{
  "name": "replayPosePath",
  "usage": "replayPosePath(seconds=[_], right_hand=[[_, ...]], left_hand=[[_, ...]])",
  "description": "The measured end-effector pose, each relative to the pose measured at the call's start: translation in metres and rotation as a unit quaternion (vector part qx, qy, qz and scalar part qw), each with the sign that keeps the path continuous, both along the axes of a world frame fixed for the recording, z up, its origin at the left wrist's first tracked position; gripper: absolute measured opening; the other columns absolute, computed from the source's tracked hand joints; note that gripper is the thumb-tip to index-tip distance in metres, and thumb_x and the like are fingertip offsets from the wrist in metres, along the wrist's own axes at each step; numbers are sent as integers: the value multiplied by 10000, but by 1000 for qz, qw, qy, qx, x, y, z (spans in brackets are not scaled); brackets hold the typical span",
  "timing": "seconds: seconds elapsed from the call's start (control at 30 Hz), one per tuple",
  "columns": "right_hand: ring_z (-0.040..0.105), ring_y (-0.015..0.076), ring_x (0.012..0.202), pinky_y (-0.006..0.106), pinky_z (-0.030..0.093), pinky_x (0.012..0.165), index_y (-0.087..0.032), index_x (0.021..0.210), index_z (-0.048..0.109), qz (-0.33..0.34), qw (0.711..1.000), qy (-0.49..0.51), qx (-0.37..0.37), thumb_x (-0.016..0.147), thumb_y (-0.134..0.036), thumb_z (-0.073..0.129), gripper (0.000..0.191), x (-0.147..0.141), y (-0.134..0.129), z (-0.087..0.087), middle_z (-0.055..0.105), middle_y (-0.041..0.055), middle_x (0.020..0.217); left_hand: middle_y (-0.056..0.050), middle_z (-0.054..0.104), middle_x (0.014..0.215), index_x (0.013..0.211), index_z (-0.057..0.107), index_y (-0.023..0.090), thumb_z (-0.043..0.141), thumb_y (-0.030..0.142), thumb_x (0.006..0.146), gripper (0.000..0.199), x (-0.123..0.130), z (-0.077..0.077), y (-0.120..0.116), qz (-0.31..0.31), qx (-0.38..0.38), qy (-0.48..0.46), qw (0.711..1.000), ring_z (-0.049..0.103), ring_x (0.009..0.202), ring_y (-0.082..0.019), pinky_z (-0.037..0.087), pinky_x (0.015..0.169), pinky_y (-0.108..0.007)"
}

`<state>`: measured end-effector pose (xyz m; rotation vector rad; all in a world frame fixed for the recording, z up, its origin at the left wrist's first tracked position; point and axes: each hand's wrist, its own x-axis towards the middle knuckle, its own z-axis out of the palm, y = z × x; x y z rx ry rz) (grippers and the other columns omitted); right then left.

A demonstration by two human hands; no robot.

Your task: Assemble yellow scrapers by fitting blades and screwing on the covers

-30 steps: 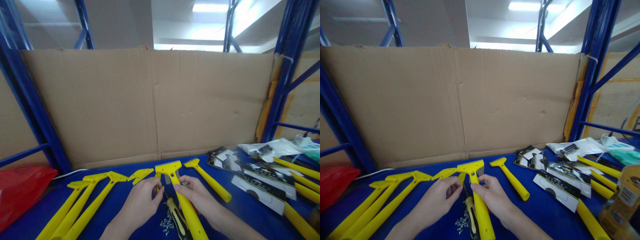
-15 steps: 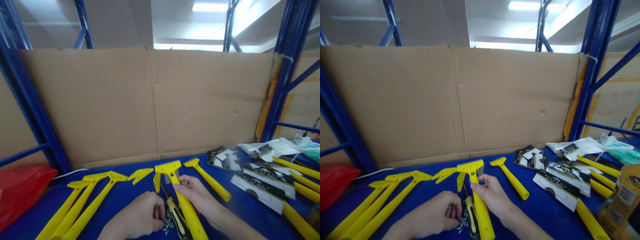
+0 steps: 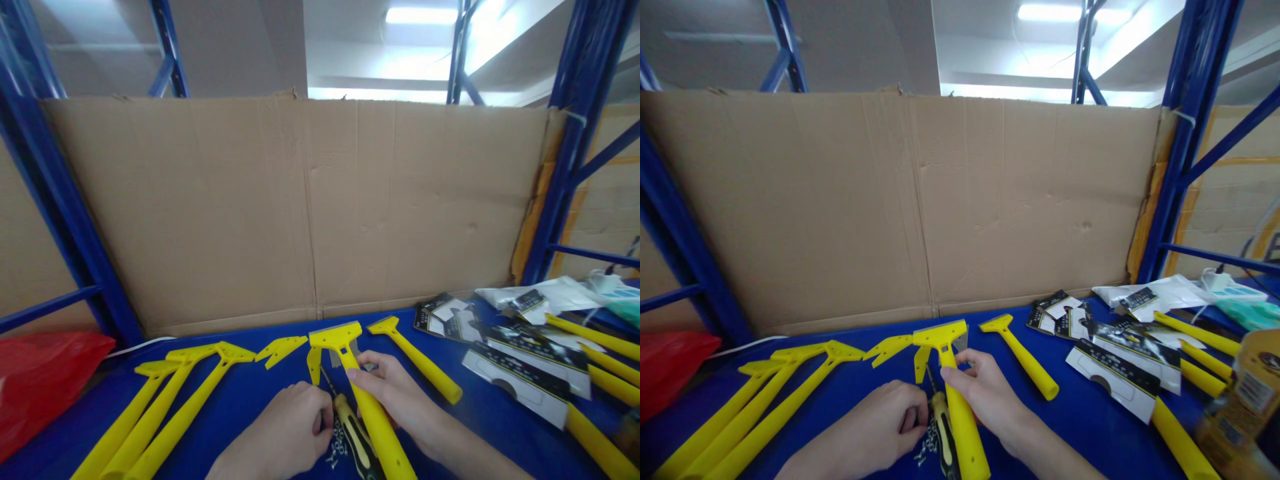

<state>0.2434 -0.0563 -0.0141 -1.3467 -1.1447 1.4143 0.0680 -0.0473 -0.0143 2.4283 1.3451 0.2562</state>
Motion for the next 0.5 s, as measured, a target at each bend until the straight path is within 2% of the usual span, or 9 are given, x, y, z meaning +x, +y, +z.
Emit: replayPosePath(seconds=[0.13,0.33,0.4,0.5], right_hand=[[563,110,537,205,372,474,-202,926,587,-4,1000,1,-2,743,-357,675,256,0,0,0,572,-39,674],[569,116,551,209,395,496,-199,928,588,5,1000,18,-4,729,-360,685,274,-1,0,2,589,-32,686],[543,100,522,202,389,490,-192,930,589,6,1000,11,-7,749,-333,668,243,-1,0,3,577,-38,669],[529,90,508,195,379,481,-186,940,588,11,1000,0,-15,766,-309,653,224,-2,-1,4,565,-41,661]], left_hand=[[17,593,580,651,629,221,484,163,668,158,0,1,2,8,30,2,1000,496,562,-141,312,545,-242],[22,593,599,681,632,214,486,230,780,177,-3,13,10,53,80,-40,995,507,550,-131,332,528,-235],[20,612,617,737,650,217,482,248,823,192,-6,15,12,68,118,-53,989,534,562,-135,364,541,-237],[-3,663,715,803,668,212,471,255,867,211,-11,14,17,84,218,-53,971,604,643,-158,435,609,-257]])
